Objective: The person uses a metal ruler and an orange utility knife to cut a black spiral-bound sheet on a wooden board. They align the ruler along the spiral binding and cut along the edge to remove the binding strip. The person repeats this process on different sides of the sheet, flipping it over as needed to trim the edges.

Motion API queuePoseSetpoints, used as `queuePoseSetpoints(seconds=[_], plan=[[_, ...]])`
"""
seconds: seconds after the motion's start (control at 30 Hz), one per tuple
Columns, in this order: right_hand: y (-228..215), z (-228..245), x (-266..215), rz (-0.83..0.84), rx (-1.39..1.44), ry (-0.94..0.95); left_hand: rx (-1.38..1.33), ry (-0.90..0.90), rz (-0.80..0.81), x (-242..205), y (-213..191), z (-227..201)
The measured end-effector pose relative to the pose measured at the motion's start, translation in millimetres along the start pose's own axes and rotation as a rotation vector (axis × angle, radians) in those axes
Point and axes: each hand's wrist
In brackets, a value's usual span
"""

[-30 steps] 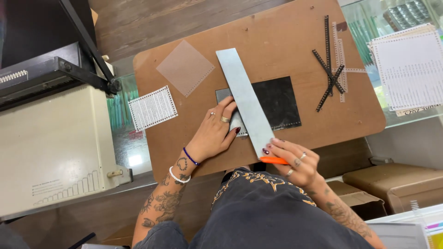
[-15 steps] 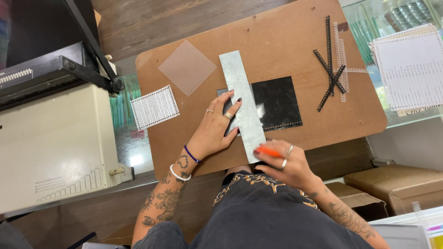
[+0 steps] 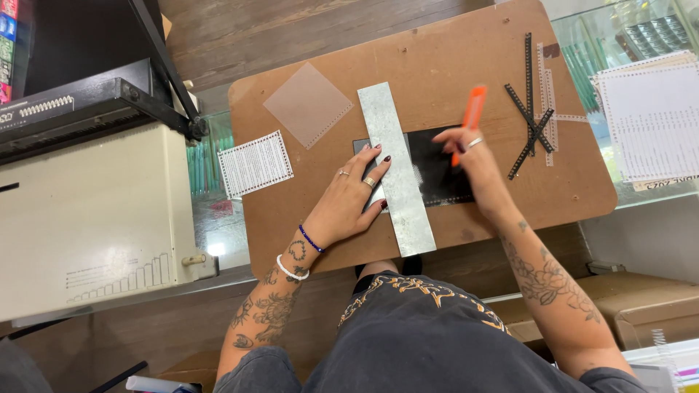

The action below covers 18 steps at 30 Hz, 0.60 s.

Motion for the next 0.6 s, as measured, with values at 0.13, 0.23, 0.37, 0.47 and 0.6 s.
queuePoseSetpoints(seconds=[0.13, 0.23, 0.37, 0.47, 0.6], plan=[[7.6, 9.1, 5.2, -0.140, 0.109, -0.074, -0.006, 0.003, -0.005, -0.9, 1.8, 1.5], [20.8, 14.5, 1.6, -0.024, 0.385, 0.135, -0.012, 0.007, -0.004, -0.8, 2.2, 1.4], [25.6, 42.4, -10.8, 0.006, -0.070, -0.001, 0.003, 0.000, -0.005, -3.3, 1.9, 1.0], [32.7, 38.1, -34.8, 0.133, -0.313, -0.122, 0.031, 0.016, -0.006, -1.9, -0.8, -2.1], [54.1, 35.7, -62.8, 0.316, -0.617, -0.213, 0.076, 0.033, -0.028, -1.9, -2.2, -5.8]])
Point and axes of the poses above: each hand's wrist, its own x-axis towards the middle knuckle, its own y-axis out of the palm, z = x × y, and after that the axes turned 12 degrees about x, right-handed
